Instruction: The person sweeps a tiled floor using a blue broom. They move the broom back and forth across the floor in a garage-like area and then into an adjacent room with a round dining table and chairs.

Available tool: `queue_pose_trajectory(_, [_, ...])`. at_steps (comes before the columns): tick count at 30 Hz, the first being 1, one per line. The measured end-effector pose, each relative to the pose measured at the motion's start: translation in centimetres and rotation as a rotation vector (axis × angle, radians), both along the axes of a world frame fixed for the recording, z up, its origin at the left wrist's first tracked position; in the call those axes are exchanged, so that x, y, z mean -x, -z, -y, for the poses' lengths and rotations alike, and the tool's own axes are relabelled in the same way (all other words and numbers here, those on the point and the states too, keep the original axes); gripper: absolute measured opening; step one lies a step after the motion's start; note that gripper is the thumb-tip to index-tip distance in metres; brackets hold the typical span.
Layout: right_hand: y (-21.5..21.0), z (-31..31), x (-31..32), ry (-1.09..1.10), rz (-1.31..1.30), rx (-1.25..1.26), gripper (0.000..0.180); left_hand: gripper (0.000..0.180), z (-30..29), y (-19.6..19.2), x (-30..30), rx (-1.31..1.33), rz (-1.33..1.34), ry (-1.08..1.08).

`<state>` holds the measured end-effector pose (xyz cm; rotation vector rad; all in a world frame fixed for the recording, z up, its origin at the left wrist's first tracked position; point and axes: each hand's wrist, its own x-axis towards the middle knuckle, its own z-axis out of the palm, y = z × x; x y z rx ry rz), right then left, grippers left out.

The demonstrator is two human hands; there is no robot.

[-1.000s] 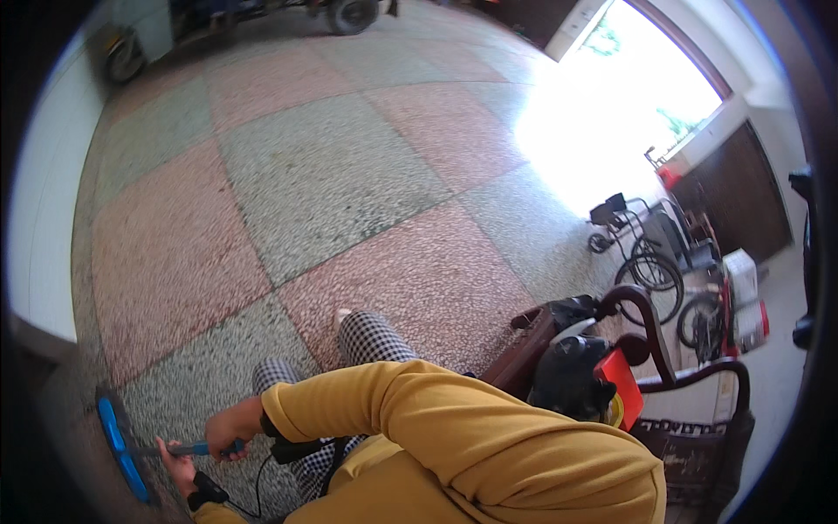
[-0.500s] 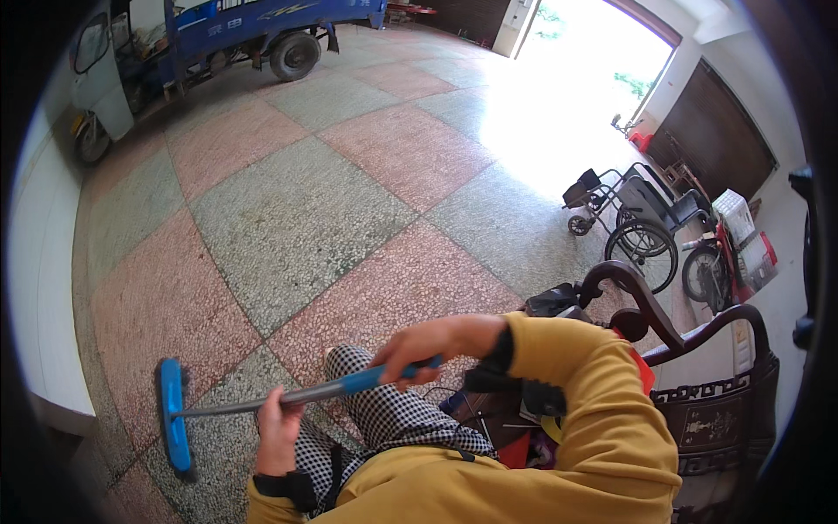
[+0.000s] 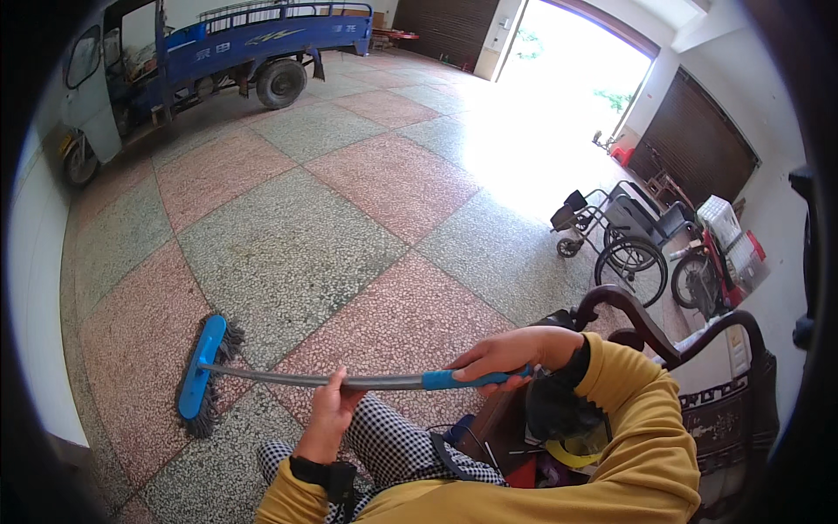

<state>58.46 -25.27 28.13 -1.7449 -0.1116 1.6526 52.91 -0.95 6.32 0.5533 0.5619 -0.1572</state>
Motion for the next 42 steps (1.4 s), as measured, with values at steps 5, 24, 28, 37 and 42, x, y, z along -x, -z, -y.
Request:
queue_pose_trajectory(5, [4.9, -5.8, -2.3, -0.026, -0.026, -0.086, 0.050, 0.013, -6.9, 4.0, -1.5, -0.040, 0.075, -0.060])
queue_pose_trajectory(24, [23.6, -42.0, -1.0, 0.102, -0.179, -0.308, 0.028, 0.037, -34.3, 8.2, 1.6, -0.564, -0.300, -0.132])
queue_pose_trajectory(28, [24.2, -35.9, 0.5, 0.045, -0.099, -0.389, 0.035, 0.032, -29.8, 10.5, 1.6, -0.412, -0.280, -0.060])
queue_pose_trajectory(37, [17.3, -12.9, 4.9, 0.270, -0.285, -0.262, 0.027, 0.016, -12.2, 8.9, 0.8, -0.302, -0.330, -0.140])
queue_pose_trajectory(42, [11.0, -1.3, 9.1, 0.413, -0.244, -0.193, 0.026, 0.021, -1.6, 3.8, 4.6, -0.140, -0.179, 0.196])
